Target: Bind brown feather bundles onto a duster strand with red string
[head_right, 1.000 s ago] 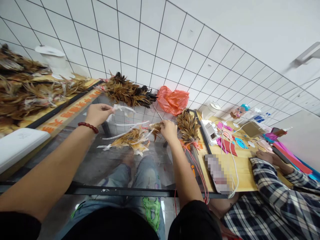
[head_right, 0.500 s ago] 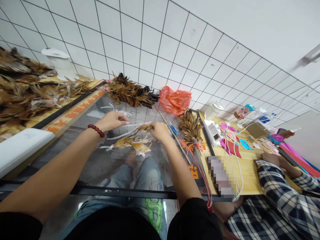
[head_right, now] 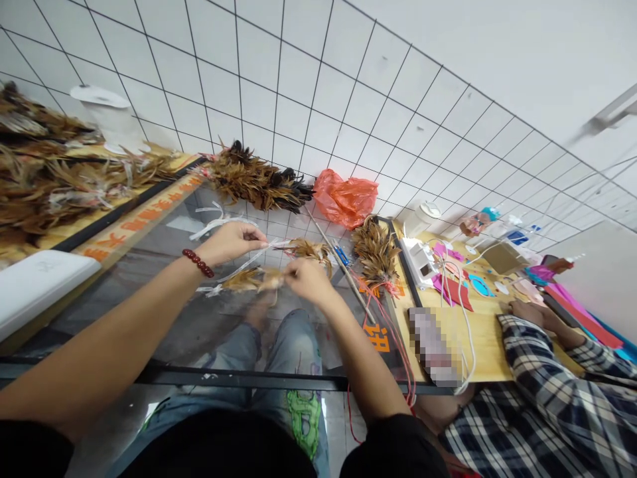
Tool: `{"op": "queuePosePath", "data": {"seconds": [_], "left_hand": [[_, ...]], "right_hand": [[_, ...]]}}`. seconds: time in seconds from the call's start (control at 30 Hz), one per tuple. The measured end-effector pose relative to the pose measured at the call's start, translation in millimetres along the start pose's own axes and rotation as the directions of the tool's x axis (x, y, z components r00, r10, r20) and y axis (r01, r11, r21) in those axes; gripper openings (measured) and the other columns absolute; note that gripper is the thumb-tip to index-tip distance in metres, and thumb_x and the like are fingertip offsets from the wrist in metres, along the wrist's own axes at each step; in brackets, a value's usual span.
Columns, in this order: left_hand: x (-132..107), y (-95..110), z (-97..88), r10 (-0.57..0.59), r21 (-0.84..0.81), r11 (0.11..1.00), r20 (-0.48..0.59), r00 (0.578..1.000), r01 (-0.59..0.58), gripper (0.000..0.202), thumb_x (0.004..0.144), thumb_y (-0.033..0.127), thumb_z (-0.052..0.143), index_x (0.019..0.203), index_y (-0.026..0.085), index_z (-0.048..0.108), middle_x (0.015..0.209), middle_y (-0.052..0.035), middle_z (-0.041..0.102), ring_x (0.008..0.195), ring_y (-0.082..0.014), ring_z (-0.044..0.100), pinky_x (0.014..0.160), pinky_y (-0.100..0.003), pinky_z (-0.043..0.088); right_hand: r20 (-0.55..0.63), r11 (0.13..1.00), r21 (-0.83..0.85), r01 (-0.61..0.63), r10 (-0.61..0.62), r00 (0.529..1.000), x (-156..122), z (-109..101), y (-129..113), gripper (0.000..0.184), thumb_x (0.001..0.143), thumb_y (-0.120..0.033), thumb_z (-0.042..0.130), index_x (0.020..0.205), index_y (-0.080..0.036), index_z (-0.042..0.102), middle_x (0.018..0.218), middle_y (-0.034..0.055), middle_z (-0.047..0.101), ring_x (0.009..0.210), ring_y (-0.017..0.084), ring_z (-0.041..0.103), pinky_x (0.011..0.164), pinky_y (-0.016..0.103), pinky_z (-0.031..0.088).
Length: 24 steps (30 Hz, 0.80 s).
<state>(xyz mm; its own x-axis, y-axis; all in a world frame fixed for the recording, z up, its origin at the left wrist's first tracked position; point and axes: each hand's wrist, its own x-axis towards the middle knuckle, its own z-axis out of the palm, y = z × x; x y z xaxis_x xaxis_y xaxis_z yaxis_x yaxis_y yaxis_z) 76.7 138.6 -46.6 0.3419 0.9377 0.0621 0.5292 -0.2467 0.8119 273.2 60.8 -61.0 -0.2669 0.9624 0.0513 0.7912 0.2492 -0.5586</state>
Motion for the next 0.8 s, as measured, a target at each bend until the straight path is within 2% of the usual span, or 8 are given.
{"op": "queuePosePath", "data": {"seconds": [0.07, 0.17, 0.23, 0.33, 0.47, 0.57, 0.7, 0.8], "left_hand": [[0.1, -1.6, -3.8, 0.004, 0.013, 1.000, -0.018, 1.000, -0.004, 0.021, 0.067, 0.034, 0.062, 0.077, 0.017, 0.070, 0.077, -0.0034, 0.071, 0.073, -0.0181, 0.063, 0.068, -0.026, 0.046], [-4.2, -7.1, -17.4, -0.035, 0.218, 0.976, 0.155, 0.987, 0.000, 0.024, 0.057, 0.038, 0.072, 0.074, 0.020, 0.069, 0.074, -0.0021, 0.070, 0.074, -0.0204, 0.064, 0.069, -0.027, 0.046], [-9.8, -11.0, -24.3, -0.129, 0.418, 0.908, 0.266, 0.955, 0.006, 0.032, 0.044, 0.038, 0.080, 0.068, 0.022, 0.068, 0.065, -0.0020, 0.067, 0.072, -0.0236, 0.064, 0.068, -0.029, 0.046], [-18.7, -10.9, -17.9, -0.195, 0.570, 0.821, 0.316, 0.928, -0.021, 0.034, 0.035, 0.032, 0.084, 0.058, 0.021, 0.061, 0.057, -0.0024, 0.061, 0.070, -0.0262, 0.063, 0.066, -0.031, 0.045], [-23.4, 6.1, 20.0, -0.033, 0.463, 0.874, 0.362, 0.932, -0.149, 0.023, 0.050, 0.026, 0.075, 0.055, 0.020, 0.054, 0.057, -0.0020, 0.059, 0.065, -0.0227, 0.062, 0.064, -0.029, 0.045], [-19.5, 19.5, 45.3, -0.010, 0.208, 0.976, 0.364, 0.932, -0.071, 0.018, 0.061, 0.031, 0.070, 0.068, 0.019, 0.059, 0.060, -0.0011, 0.062, 0.054, -0.0178, 0.059, 0.055, -0.027, 0.044], [-11.9, 18.2, 48.7, 0.112, 0.139, 0.982, 0.106, 0.988, -0.127, 0.026, 0.067, 0.042, 0.068, 0.079, 0.018, 0.067, 0.073, -0.0041, 0.069, 0.070, -0.0205, 0.064, 0.064, -0.027, 0.046], [-7.6, 4.1, 39.3, 0.068, 0.111, 0.993, -0.143, 0.987, -0.052, 0.025, 0.072, 0.039, 0.063, 0.085, 0.019, 0.069, 0.083, -0.0058, 0.072, 0.076, -0.0213, 0.065, 0.071, -0.029, 0.048]], "right_hand": [[-0.047, 0.971, 0.223, -0.089, 0.101, 0.994, 12.8, -12.9, 9.9, 0.015, 0.075, -0.031, 0.064, 0.071, -0.016, 0.063, 0.065, -0.0022, 0.060, 0.061, 0.011, 0.053, 0.060, 0.021, 0.038], [-0.040, 0.884, 0.449, -0.132, 0.167, 0.985, 20.8, -30.7, 20.7, 0.028, 0.068, -0.042, 0.067, 0.067, -0.016, 0.057, 0.057, -0.0051, 0.053, 0.051, 0.008, 0.045, 0.053, 0.020, 0.035], [-0.024, 0.866, 0.480, -0.140, 0.173, 0.985, 19.0, -33.6, 23.9, 0.032, 0.065, -0.045, 0.069, 0.063, -0.017, 0.054, 0.053, -0.0061, 0.051, 0.047, 0.007, 0.041, 0.049, 0.020, 0.032], [-0.041, 0.870, 0.474, -0.132, 0.171, 0.984, 14.7, -26.0, 26.8, 0.035, 0.064, -0.046, 0.070, 0.059, -0.018, 0.050, 0.048, -0.0072, 0.046, 0.044, 0.006, 0.038, 0.045, 0.019, 0.029], [-0.103, 0.840, 0.534, -0.096, 0.178, 0.979, 17.0, -11.7, 31.0, 0.041, 0.062, -0.052, 0.072, 0.057, -0.018, 0.048, 0.047, -0.0077, 0.043, 0.043, 0.007, 0.039, 0.043, 0.019, 0.030], [-0.123, 0.812, 0.578, -0.082, 0.185, 0.975, 19.5, -5.7, 30.9, 0.044, 0.060, -0.056, 0.073, 0.057, -0.018, 0.050, 0.048, -0.0075, 0.044, 0.041, 0.007, 0.039, 0.042, 0.020, 0.032], [-0.150, 0.883, 0.464, -0.075, 0.162, 0.975, 7.1, -19.1, 31.2, 0.032, 0.067, -0.048, 0.071, 0.075, -0.017, 0.065, 0.064, -0.0017, 0.062, 0.053, 0.011, 0.054, 0.054, 0.024, 0.045], [-0.359, 0.964, 0.155, -0.216, 0.259, 0.897, -19.6, -56.3, 46.6, 0.019, 0.075, -0.035, 0.065, 0.087, -0.021, 0.072, 0.081, 0.0022, 0.072, 0.077, 0.017, 0.065, 0.074, 0.027, 0.048]]}}
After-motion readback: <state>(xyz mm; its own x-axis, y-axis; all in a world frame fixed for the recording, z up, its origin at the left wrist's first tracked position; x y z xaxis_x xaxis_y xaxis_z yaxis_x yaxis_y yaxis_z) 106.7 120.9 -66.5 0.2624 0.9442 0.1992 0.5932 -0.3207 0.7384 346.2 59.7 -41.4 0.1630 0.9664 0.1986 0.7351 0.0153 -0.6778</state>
